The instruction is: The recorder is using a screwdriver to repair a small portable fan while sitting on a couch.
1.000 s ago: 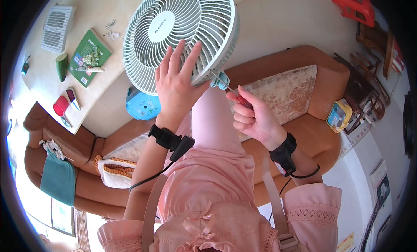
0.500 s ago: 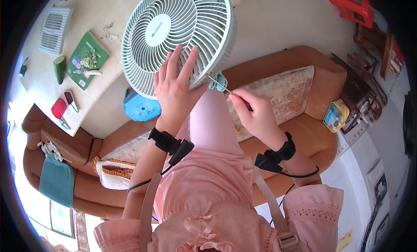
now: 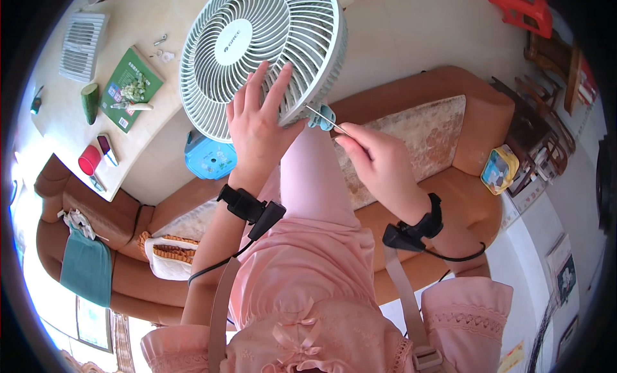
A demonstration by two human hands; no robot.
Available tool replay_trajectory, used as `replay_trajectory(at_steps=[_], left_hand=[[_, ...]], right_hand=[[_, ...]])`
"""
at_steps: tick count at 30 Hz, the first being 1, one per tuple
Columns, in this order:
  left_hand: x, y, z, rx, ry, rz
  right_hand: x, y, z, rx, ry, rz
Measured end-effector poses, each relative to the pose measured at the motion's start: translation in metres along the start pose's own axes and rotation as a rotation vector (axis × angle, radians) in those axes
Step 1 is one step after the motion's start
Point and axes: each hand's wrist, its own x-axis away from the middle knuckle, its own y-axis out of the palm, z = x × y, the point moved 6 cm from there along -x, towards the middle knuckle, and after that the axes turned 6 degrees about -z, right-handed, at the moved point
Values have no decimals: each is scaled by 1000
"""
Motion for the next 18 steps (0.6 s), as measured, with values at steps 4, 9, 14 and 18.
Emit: replay_trajectory(at_steps=[4,9,14,18], left_hand=[[6,5,-2,49,-5,-47],[2,2,0,29,23,-34],[-4,-2,3,22,46,-12],[-3,-1,6,14,44,-1]], right_hand=[[17,47,18,-1635,873,-353],[17,55,8,-1924,837,-516],[6,44,19,-1546,750,-464],[0,36,22,-994,565,-385]])
